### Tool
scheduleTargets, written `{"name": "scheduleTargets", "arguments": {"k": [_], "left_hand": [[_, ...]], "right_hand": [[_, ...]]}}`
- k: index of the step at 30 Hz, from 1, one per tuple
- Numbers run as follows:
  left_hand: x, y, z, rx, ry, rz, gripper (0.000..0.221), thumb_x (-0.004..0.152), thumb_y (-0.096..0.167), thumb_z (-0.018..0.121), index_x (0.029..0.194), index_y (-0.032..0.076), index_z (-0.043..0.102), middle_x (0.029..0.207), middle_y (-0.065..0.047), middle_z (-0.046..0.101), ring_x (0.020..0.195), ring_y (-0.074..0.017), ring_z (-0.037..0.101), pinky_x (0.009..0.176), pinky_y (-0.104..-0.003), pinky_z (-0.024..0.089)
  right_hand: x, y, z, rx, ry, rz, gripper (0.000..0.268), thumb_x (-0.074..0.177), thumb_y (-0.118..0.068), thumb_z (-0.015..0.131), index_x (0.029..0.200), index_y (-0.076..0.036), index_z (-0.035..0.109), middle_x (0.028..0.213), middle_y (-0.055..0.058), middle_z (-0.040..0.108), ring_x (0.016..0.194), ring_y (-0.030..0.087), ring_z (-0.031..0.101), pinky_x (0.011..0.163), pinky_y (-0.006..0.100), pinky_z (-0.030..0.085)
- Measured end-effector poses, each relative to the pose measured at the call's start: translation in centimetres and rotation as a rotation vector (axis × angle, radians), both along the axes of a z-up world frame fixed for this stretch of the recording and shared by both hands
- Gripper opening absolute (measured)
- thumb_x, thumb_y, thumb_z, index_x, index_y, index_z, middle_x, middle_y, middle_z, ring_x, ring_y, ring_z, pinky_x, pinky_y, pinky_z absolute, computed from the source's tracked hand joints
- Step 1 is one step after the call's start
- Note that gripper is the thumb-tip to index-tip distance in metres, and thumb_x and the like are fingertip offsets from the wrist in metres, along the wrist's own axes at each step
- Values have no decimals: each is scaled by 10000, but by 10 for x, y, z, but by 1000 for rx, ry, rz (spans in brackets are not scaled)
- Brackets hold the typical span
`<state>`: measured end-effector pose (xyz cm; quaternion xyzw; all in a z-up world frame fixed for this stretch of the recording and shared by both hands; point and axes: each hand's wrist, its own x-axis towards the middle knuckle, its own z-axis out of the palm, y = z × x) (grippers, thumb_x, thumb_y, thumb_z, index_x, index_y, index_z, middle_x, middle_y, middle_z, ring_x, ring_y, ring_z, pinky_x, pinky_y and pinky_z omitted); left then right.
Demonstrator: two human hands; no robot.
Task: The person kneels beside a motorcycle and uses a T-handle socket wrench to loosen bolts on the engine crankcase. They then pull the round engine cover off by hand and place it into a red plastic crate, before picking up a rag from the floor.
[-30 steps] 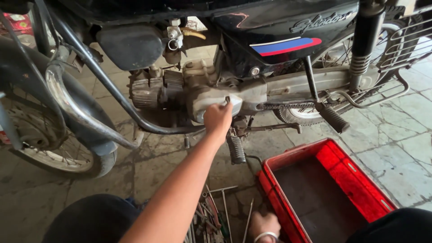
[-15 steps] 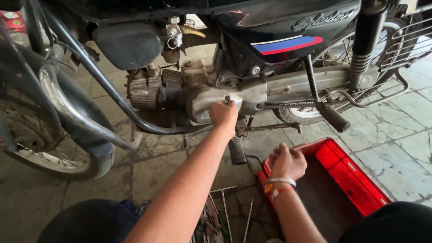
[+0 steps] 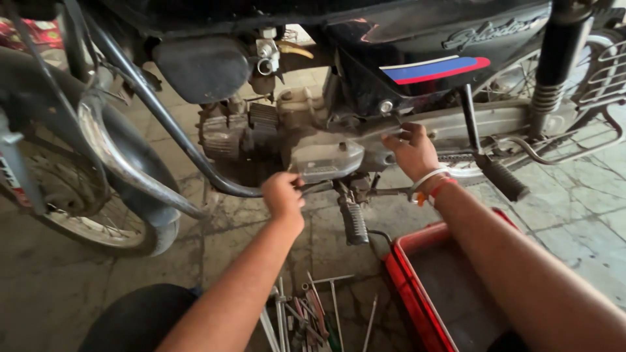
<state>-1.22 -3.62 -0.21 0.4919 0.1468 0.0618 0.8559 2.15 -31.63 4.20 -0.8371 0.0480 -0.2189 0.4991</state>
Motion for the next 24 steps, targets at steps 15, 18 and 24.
{"name": "scheduleTargets", "arguments": {"k": [15,18,24], "left_hand": [[6,32,4,45,77,93,402,891,377,732,688,46,629,575,4,474,456,-127,346,406,-294,223],[35,34,-36,659,-238,428,436,877,591,752,767,173,694,697,147,595,620,-31,543,524,-195,424],[14,20,14,238,206,2,661,820,587,795,592,113,394,594,30,341,524,-150,303,435,-343,216]], "right_hand": [[11,4,-10,143,-100,-25,523,896,-304,788,1258,33,618,1123,121,719,955,175,689,801,305,554],[-1,15,1,97,-99,-100,485,893,-323,790,1212,10,640,1079,113,723,899,175,693,757,323,565],[18,6,-23,-19,-250,-181,304,942,-260,778,1102,-25,669,972,90,749,848,206,701,767,357,543]]}}
